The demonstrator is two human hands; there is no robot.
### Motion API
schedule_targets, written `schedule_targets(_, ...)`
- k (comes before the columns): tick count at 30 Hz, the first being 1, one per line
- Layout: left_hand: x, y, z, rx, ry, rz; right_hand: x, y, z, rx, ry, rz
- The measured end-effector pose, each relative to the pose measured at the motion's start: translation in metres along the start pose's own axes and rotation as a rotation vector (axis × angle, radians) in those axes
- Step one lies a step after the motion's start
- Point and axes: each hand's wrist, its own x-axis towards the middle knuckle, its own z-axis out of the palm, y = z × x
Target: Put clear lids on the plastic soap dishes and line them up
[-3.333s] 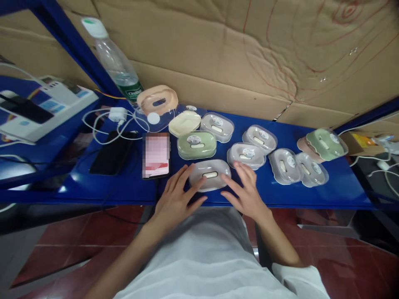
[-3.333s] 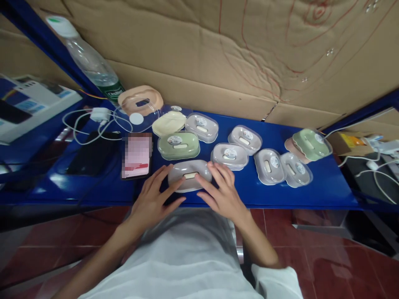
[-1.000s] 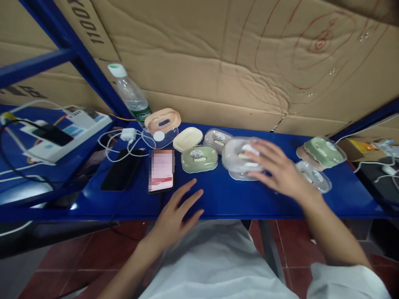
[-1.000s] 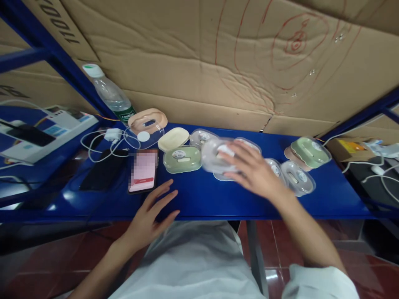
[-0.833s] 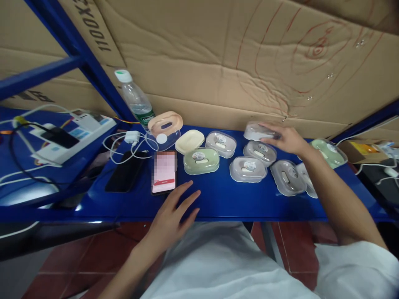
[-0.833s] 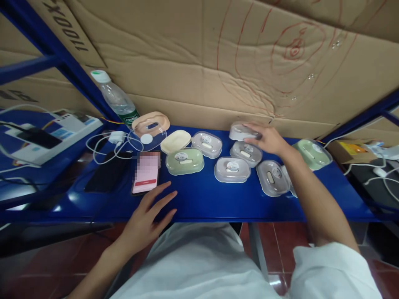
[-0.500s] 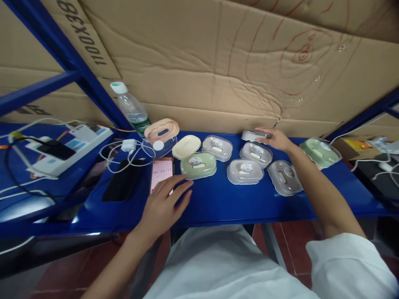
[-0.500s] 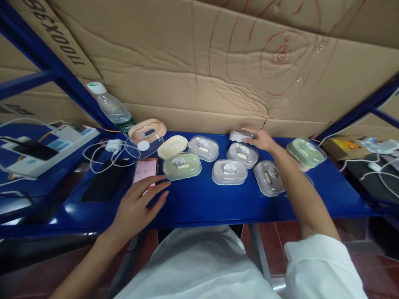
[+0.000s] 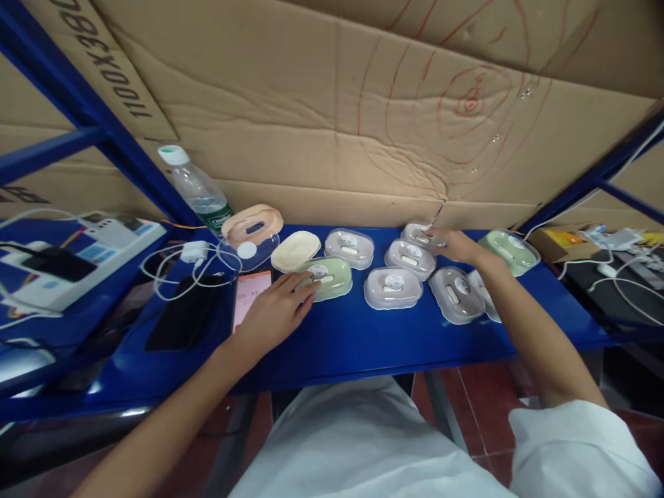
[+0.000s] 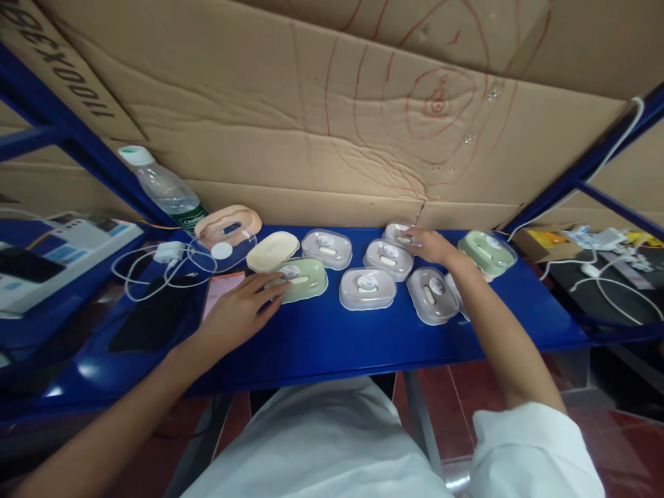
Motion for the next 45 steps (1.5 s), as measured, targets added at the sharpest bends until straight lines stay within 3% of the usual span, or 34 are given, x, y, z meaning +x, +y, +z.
schedule_targets(4, 0.018, 0.004, 0.006, -0.033, -0.043, 0.042, -0.036, -0.043, -0.006, -0.069, 0.008, 0.009)
schedule_targets(7, 0.032, 0.011, 0.01, -0.026, -0.065, 0.085, -0.06, -0.068, 0.002, -0.111, -0.047, -0.02)
schedule_targets(12, 0.061, 0.015, 0.026, -0.016, -0.098, 0.131, -0.072, -0.069, 0.013, -0.039, -0.051, -0.086)
schedule_targets(15, 0.072, 0.019, 0.035, -0.032, -0.108, 0.171, -0.09, -0.064, 0.006, -0.059, 0.041, -0.078)
schedule_targets(18, 0.073, 0.033, 0.035, -0.009, -0.086, 0.241, -0.129, -0.07, 0.005, -0.145, 0.219, 0.039)
schedule_targets(23, 0.062, 0.073, 0.021, -0.015, -0.042, 0.427, -0.186, -0.088, 0.033, -0.282, 0.347, 0.194)
schedule_targets(28, 0.058, 0.097, 0.021, 0.021, -0.124, 0.503, -0.176, -0.087, 0.053, -0.167, 0.388, 0.211)
schedule_targets(34, 0.05, 0.117, 0.02, 0.037, -0.163, 0.472, -0.148, -0.072, 0.04, 0.179, 0.321, 0.161)
schedule_targets(36, 0.049, 0.122, 0.023, 0.039, -0.163, 0.468, -0.154, -0.071, 0.031, 0.156, 0.422, 0.196)
schedule_targets(40, 0.054, 0.136, 0.036, 0.049, -0.187, 0.5, -0.186, -0.065, 0.026, -0.064, 0.741, 0.441)
schedule_targets(42, 0.057, 0.143, 0.04, 0.028, -0.219, 0.478, -0.202, -0.058, 0.032, -0.113, 0.772, 0.524)
schedule_targets(45, 0.062, 0.147, 0.038, -0.044, -0.265, 0.431, -0.215, -0.047, 0.045, -0.053, 0.714, 0.58)
